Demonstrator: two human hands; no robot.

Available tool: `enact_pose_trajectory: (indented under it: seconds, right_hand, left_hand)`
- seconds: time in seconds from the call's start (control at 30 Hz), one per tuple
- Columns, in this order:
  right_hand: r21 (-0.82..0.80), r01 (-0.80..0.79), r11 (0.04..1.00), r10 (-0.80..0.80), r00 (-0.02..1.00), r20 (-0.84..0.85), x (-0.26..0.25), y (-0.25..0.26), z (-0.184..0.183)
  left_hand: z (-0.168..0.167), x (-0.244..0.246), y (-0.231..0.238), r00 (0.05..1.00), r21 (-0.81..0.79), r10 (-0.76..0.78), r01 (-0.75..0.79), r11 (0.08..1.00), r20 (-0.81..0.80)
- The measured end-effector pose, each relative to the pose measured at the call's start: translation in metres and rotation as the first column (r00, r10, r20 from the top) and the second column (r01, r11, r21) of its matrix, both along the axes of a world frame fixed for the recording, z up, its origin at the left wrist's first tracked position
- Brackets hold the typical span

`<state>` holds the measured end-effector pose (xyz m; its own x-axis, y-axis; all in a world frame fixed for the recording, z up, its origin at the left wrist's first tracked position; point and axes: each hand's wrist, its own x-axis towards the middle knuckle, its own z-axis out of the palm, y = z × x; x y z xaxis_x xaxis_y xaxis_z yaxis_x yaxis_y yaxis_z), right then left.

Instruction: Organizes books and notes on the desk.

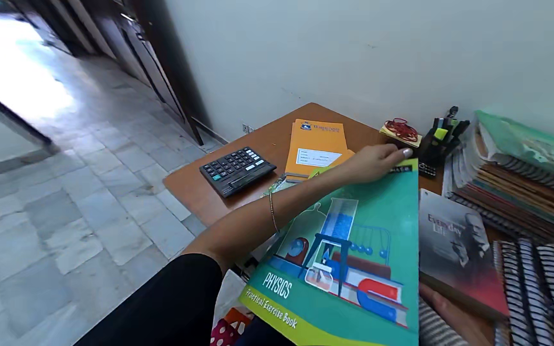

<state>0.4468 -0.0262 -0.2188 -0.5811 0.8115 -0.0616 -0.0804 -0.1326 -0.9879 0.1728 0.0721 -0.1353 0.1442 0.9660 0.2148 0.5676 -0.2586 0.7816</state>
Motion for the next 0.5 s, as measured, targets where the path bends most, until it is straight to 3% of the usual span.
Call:
enact_pose_trajectory:
  seconds: [0.1,0.3,0.5]
  right_hand:
    - [-0.010,0.002,1.000,-0.003,1.000,-0.007,0.0002,-0.0012,-0.0019]
    - [0.024,0.011,1.000,-0.011,1.000,-0.008,0.0011,-0.0025,-0.0070]
    - [0.048,0.021,0.999,-0.022,1.000,0.020,-0.0004,-0.0051,-0.0038]
  left_hand:
    - [-0.0023,0.0051,-0.0004,0.996,-0.079,-0.039,0.033,0.996,-0.085]
    - [-0.0043,0.0057,-0.0013,0.993,-0.073,-0.029,0.020,0.997,-0.115]
    - [-0.0043,0.0011,-0.0006,0.999,-0.024,0.013,-0.014,1.000,-0.043]
